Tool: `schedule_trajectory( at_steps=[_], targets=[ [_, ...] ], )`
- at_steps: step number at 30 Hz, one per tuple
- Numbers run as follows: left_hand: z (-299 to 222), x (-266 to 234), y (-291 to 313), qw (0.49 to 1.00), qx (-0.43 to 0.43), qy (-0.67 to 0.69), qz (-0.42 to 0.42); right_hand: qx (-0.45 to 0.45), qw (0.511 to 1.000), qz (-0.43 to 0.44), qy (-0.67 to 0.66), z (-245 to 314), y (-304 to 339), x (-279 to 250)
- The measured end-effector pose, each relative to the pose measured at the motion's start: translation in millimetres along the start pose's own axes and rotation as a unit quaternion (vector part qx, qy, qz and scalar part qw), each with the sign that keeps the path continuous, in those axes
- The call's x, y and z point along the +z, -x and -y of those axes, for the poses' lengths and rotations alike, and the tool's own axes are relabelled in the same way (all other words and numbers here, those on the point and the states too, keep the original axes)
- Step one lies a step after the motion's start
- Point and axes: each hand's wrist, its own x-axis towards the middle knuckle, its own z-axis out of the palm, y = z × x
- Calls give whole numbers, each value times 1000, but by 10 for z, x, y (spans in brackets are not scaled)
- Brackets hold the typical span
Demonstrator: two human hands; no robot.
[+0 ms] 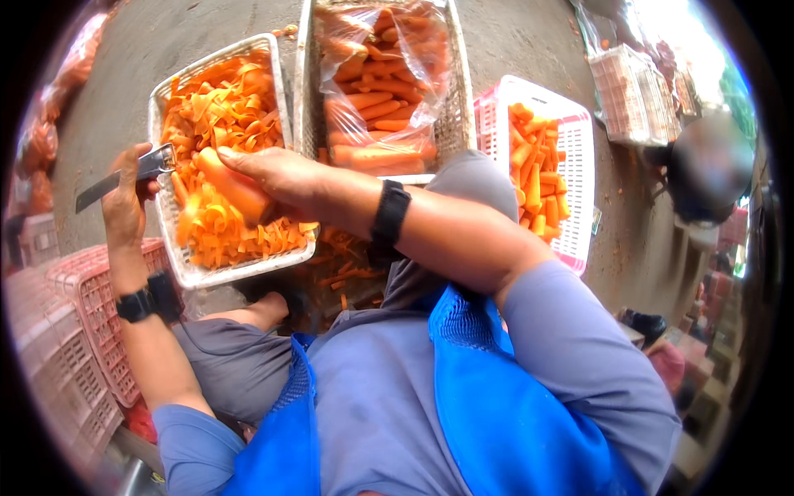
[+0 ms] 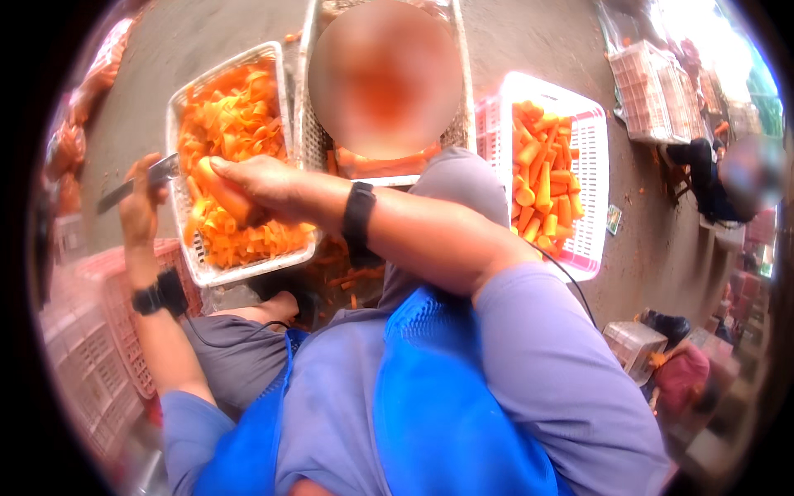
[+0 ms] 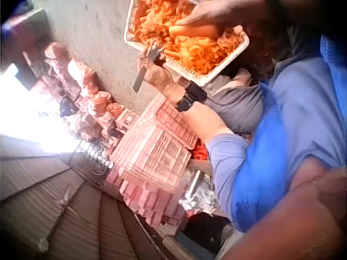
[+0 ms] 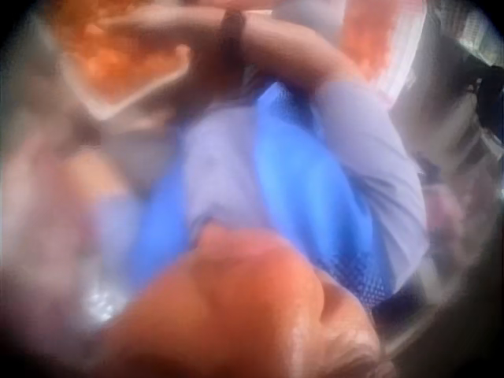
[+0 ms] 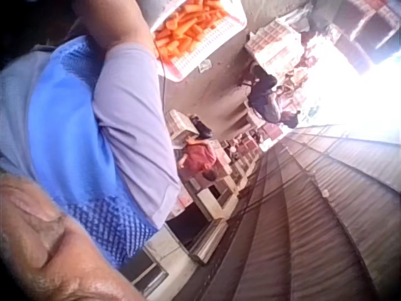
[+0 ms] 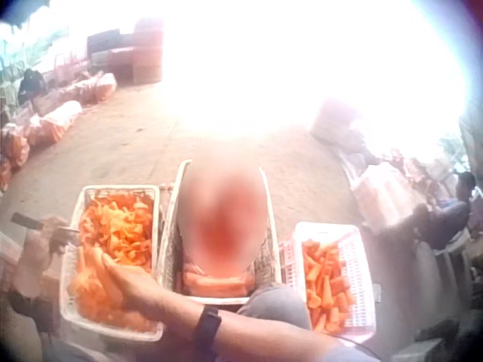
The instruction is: The person peels carrots using a manual peeler over a bin, occasionally moving peeled carrots into a separate basket.
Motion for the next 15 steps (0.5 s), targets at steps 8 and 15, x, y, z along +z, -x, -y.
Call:
schedule_trajectory(
  at_steps=[8, 15],
  targets=[
    [-396, 928, 590, 974, 59, -15, 220, -21, 996, -70, 47, -64, -278, -52],
    [282, -221, -71, 1000, 10, -8, 20, 25, 997, 58, -44, -14, 22, 95]
  ],
)
